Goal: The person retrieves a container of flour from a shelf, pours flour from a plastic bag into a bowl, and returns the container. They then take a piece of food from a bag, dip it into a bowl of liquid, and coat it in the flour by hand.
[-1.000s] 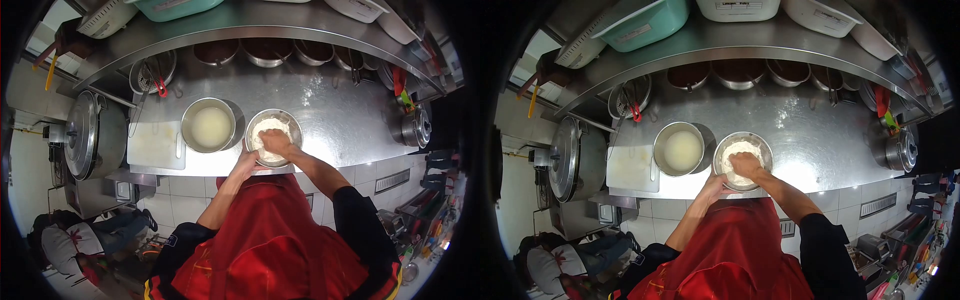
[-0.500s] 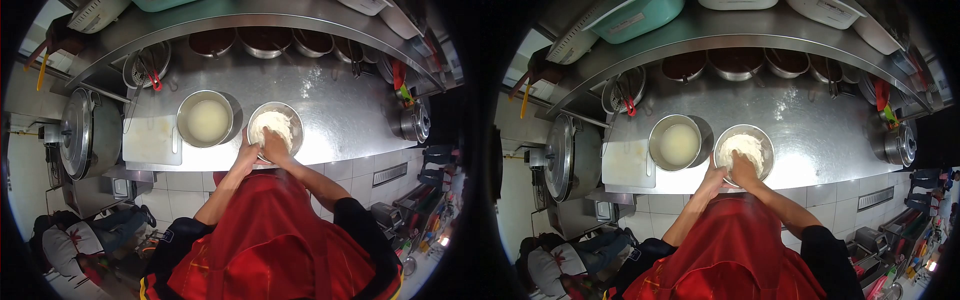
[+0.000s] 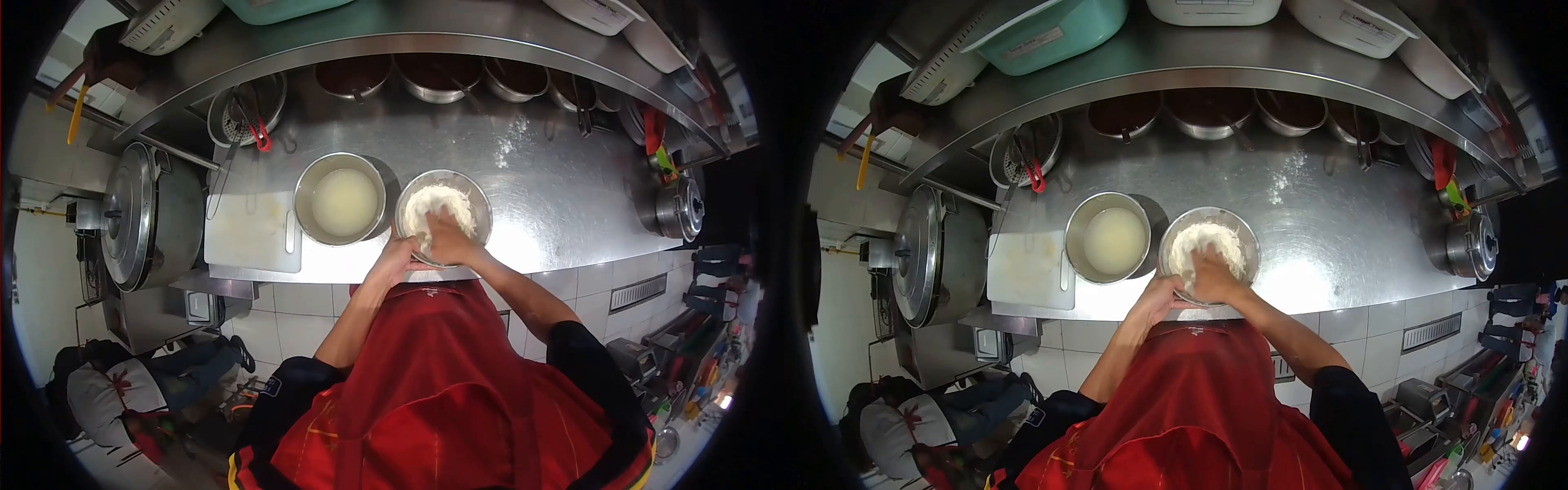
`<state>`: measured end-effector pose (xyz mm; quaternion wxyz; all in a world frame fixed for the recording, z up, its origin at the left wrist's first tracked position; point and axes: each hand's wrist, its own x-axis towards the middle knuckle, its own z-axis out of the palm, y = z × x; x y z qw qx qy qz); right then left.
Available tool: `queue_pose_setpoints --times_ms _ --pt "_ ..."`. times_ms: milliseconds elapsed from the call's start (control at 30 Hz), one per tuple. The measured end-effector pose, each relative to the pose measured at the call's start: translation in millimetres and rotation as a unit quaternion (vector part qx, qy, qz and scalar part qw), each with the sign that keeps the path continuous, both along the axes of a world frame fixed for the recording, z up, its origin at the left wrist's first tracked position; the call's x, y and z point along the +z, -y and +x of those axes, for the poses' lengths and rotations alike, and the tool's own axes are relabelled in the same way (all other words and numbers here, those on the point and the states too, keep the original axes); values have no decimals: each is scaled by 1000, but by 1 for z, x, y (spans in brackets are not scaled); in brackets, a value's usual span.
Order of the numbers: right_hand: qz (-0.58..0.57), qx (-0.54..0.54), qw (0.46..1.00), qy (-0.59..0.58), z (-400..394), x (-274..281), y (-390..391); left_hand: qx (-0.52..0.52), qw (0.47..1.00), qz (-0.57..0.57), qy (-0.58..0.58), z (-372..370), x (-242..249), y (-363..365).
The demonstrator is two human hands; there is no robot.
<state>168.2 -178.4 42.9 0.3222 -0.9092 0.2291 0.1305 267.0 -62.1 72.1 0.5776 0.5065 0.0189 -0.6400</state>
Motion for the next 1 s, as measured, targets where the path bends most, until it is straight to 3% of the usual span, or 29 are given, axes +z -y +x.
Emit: queue_pose_setpoints --times_ms 133,233,333,367,467,567,667,800,833,933,1000 --pt "22 85 996 15 4 10 3 -41 999 0 7 13 -26 -2" --pt "28 87 987 133 -3 -39 11 -49 999 4 12 18 -24 3" --pt "16 65 998 -2 15 4 15 -61 998 -8 34 20 -23 1" --pt "-20 67 997 36 17 -10 16 -63 997 -3 45 21 -25 2" --pt "-6 28 1000 5 28 -19 20 -62 998 3 16 21 -10 2" --pt "41 11 997 61 27 5 26 -58 998 -2 12 22 -15 3" --pt "-7 29 997 69 22 11 27 -63 998 -15 7 23 -11 4" --pt "127 -80 987 47 21 19 42 -71 997 -26 29 23 -17 4" --pt "143 -53 988 41 21 21 47 -70 997 -26 30 23 -19 4" --pt "131 -27 991 20 17 6 53 -68 997 -21 19 23 -20 3" --pt "23 -16 1000 -3 14 13 50 -65 998 -14 24 22 -18 2"
